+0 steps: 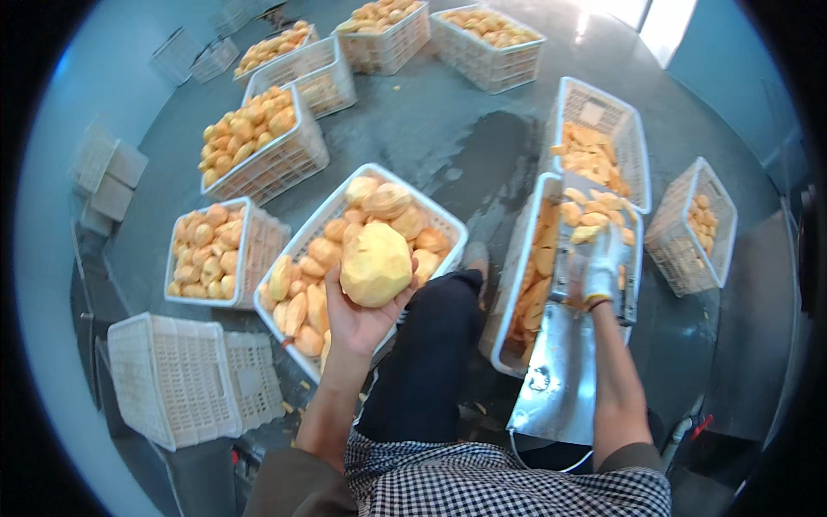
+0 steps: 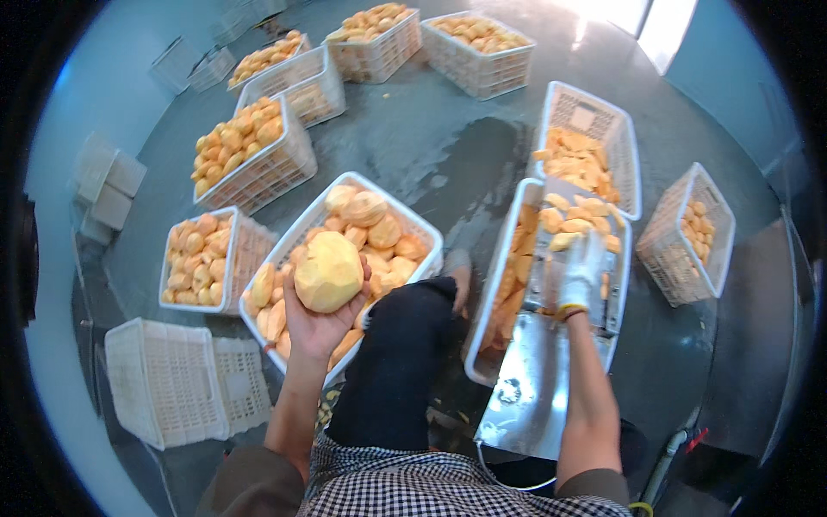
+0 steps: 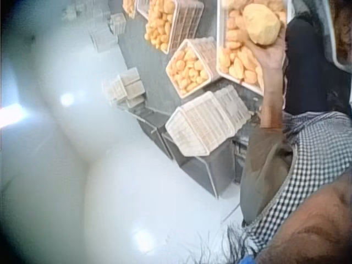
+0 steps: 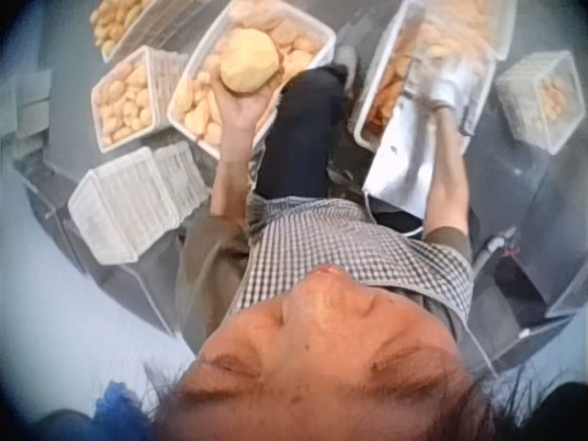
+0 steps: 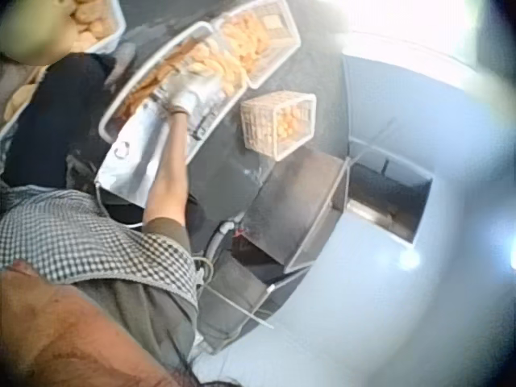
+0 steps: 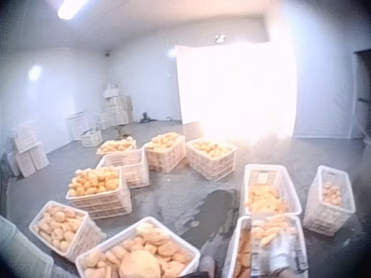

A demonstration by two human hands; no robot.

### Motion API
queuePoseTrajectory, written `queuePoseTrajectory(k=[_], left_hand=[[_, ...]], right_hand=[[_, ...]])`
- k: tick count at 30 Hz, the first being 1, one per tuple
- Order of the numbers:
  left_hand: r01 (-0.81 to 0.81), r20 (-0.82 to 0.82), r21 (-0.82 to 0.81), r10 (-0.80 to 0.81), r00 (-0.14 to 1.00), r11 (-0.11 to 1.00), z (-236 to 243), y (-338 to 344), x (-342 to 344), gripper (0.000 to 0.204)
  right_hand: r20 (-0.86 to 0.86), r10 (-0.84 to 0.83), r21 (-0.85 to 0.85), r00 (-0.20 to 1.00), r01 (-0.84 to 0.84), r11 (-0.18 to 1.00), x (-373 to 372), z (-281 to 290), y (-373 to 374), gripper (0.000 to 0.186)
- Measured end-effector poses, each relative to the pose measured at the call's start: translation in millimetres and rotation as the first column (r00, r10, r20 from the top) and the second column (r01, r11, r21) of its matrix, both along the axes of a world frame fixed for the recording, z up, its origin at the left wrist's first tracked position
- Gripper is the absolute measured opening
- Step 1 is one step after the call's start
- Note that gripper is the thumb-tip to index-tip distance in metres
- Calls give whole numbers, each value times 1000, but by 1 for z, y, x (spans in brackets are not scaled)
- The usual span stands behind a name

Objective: The person sits on the floor and uses a manual slicing machine to cut peeled sweet potatoes into thin slices. They pick up each potato, press it against the blade, and place the resulting slices into a white plastic basket. The person occasionally moves the basket to make space.

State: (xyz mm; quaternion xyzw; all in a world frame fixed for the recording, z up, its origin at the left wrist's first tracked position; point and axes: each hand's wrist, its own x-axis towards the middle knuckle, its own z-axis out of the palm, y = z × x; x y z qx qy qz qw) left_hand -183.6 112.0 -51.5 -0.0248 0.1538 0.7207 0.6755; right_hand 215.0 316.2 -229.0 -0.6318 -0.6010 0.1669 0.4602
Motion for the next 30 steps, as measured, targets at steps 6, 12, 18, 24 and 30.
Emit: queuePoseTrajectory(k=[6,12,18,24,30], left_hand=[[54,-354,-89,-82,932,995,-18,1,151,51],[315,-617,33,-228,753,949,-44,0,212,42],[340,-708,-123,-323,628,932,-19,67,203,34],[333,-739,-62,-268,618,941,-22,129,207,29],[440,-700,-222,-456,550,870,-45,141,197,25]], right_hand=[[-504,511,-60,696,-619,783,-129,160,-171,98],[-866,210,27,454,-378,926,-54,173,-188,83],[236,369,-558,899,-186,809,34,164,-194,56],[219,105,-200,970,-61,978,23,114,-179,47],[381,122,-104,917,-89,991,-2,105,-156,33]])
